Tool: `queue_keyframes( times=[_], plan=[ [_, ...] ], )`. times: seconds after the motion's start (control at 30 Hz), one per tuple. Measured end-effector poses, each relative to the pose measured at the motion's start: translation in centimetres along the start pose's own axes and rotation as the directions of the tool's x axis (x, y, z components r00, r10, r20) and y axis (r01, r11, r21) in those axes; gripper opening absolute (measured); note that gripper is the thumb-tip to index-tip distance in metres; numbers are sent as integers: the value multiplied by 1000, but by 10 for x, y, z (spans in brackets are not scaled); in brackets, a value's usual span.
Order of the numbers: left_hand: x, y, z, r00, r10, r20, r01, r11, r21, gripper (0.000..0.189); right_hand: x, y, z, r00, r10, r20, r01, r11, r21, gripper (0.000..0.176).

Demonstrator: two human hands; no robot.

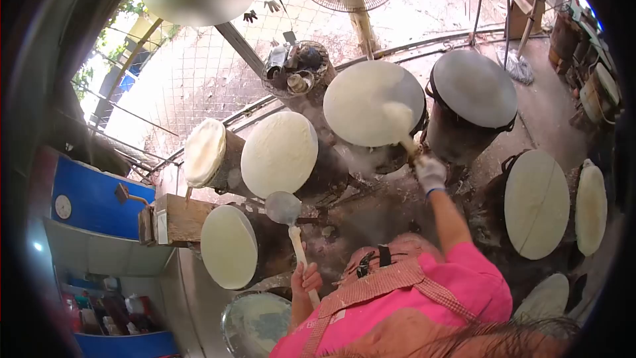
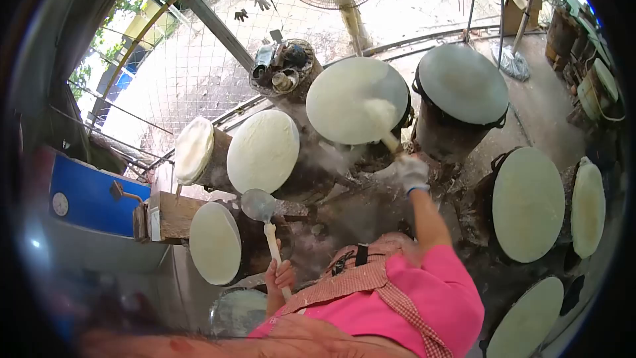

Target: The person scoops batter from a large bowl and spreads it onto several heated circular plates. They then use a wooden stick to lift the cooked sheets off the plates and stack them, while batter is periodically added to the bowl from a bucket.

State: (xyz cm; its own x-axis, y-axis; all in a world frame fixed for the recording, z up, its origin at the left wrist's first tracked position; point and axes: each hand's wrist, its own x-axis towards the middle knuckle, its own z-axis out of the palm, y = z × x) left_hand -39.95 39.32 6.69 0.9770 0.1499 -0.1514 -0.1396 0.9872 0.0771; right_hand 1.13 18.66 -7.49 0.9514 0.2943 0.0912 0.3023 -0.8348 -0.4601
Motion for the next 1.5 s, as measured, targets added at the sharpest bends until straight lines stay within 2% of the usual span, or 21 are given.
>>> queue_keyframes(
  times=[0.1,0.17,0.2,0.23,0.37,0.5,0.6,0.67,0.77,0.8,0.9,0.97,1.03,1.07,1.17,1.23,1.3,1.33,1.43,1.47,1.5],
  plan=[
    [8,0,-5,997,-20,-75,16,998,-60,46,23,-46,-42,966,250,-67,-212,913,348,25],
    [15,-1,-16,990,-27,-142,7,991,-135,45,23,-61,-3,994,90,-67,-47,876,479,26],
    [17,6,-34,987,-82,-141,50,974,-219,45,8,-57,15,985,-85,-149,132,931,341,25],
    [18,7,-38,985,-114,-127,80,966,-247,44,-7,-61,-4,987,-136,84,122,980,157,25],
    [28,9,-38,966,-197,-170,181,978,-105,43,9,37,13,990,125,70,-135,978,157,29],
    [67,8,-61,865,-468,-181,390,854,-345,21,75,-15,-26,975,172,-141,-106,916,387,26],
    [90,0,-56,805,-514,-295,385,832,-399,30,19,-6,-24,979,-205,10,205,979,-22,22],
    [86,-10,-57,821,-467,-329,342,863,-371,29,-11,26,-38,989,60,134,-81,984,160,20],
    [103,-31,-24,773,-358,-523,241,929,-279,28,71,69,-12,981,92,-173,19,836,549,22],
    [108,-36,-20,758,-361,-542,211,924,-320,27,110,50,-35,979,199,45,-198,879,433,32],
    [111,-46,-30,789,-378,-484,203,904,-375,27,194,19,-48,970,230,75,-242,912,330,37],
    [98,-35,-24,822,-401,-405,252,893,-372,26,211,30,-56,990,66,122,-131,738,662,40],
    [94,-42,-19,809,-317,-495,192,939,-287,23,178,23,-61,911,284,300,-413,647,642,42],
    [98,-40,-22,811,-321,-489,195,937,-291,23,157,35,2,971,189,144,-212,410,887,38],
    [104,-29,-22,737,-376,-561,133,896,-424,31,103,-19,-46,915,46,402,-315,705,635,32],
    [96,-17,-28,738,-407,-537,139,872,-470,29,98,3,-49,985,2,173,-117,743,659,28],
    [85,-8,-31,778,-360,-515,135,896,-423,29,110,41,-36,884,278,375,-412,88,907,20],
    [79,-5,-31,810,-319,-492,123,913,-388,30,105,46,-31,856,317,409,-428,-11,904,14],
    [87,5,-34,824,-423,-377,161,813,-559,30,61,23,12,892,261,368,-428,230,874,16],
    [91,3,-31,824,-426,-375,163,810,-563,30,50,17,14,838,225,497,-523,72,849,24],
    [97,3,-27,816,-409,-408,137,823,-551,30,47,19,11,850,223,477,-517,185,835,29]
  ],
)
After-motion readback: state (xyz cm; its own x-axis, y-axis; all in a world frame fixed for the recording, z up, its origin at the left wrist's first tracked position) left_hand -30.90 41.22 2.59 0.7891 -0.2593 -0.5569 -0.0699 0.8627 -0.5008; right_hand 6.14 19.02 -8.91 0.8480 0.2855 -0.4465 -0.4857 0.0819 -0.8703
